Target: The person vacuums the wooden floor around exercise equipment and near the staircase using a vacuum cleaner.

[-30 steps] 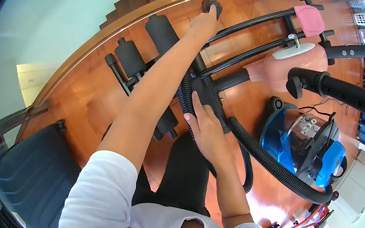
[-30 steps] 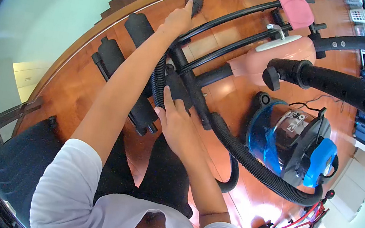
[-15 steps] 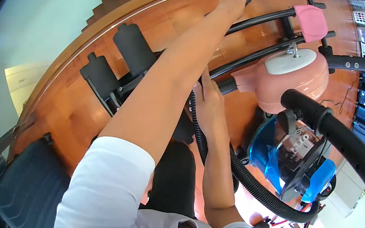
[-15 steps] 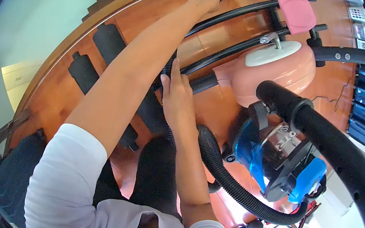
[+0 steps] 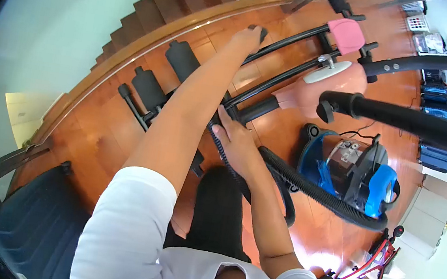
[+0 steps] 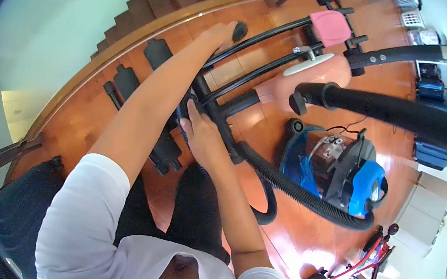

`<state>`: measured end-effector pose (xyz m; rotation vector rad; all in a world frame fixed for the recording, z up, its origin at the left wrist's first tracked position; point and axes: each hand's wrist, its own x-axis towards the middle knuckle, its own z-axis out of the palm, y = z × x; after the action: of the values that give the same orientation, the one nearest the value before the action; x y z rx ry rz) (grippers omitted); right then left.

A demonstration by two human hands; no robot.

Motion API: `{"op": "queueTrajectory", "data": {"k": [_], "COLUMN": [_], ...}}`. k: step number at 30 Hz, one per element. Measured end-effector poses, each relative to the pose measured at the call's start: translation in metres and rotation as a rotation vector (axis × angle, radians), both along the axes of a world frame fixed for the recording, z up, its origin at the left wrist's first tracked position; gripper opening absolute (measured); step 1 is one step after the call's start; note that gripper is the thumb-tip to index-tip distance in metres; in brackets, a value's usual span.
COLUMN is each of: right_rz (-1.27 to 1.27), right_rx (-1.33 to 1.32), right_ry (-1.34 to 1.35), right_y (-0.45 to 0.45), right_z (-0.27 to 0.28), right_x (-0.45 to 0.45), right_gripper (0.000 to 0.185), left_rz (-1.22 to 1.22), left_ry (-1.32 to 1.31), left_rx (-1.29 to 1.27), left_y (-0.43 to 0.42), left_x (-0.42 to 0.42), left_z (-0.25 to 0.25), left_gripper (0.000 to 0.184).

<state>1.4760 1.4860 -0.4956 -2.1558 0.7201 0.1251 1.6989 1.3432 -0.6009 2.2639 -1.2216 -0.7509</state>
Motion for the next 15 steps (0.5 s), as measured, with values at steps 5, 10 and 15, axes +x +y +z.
{"op": "queueTrajectory", "data": {"k": [5,10,15], "right_rz": [0.042,-0.022,-0.089], "right_rx": [-0.117,-0.102,-0.137], "right_ry": [-0.138,0.001,-0.041], "right_y": [0.09,0.193,0.25], "right_z": [0.054,0.074,0.08], "right_x": [-0.055,-0.15,-0.217], "right_gripper": [0.052,0.069,0.071], "left_rz": [0.053,0.228,0.147], "left_ry": [0.115,0.243,0.545], "left_rx": [-0.131,-0.281,-0.496], "left_y": [0.109,0.231,0.321], "left_x": [-0.015,-0.073,-0.129], "left_z": [0.017,0.116,0.162], "left_gripper": [0.059,0.083,0.082]}}
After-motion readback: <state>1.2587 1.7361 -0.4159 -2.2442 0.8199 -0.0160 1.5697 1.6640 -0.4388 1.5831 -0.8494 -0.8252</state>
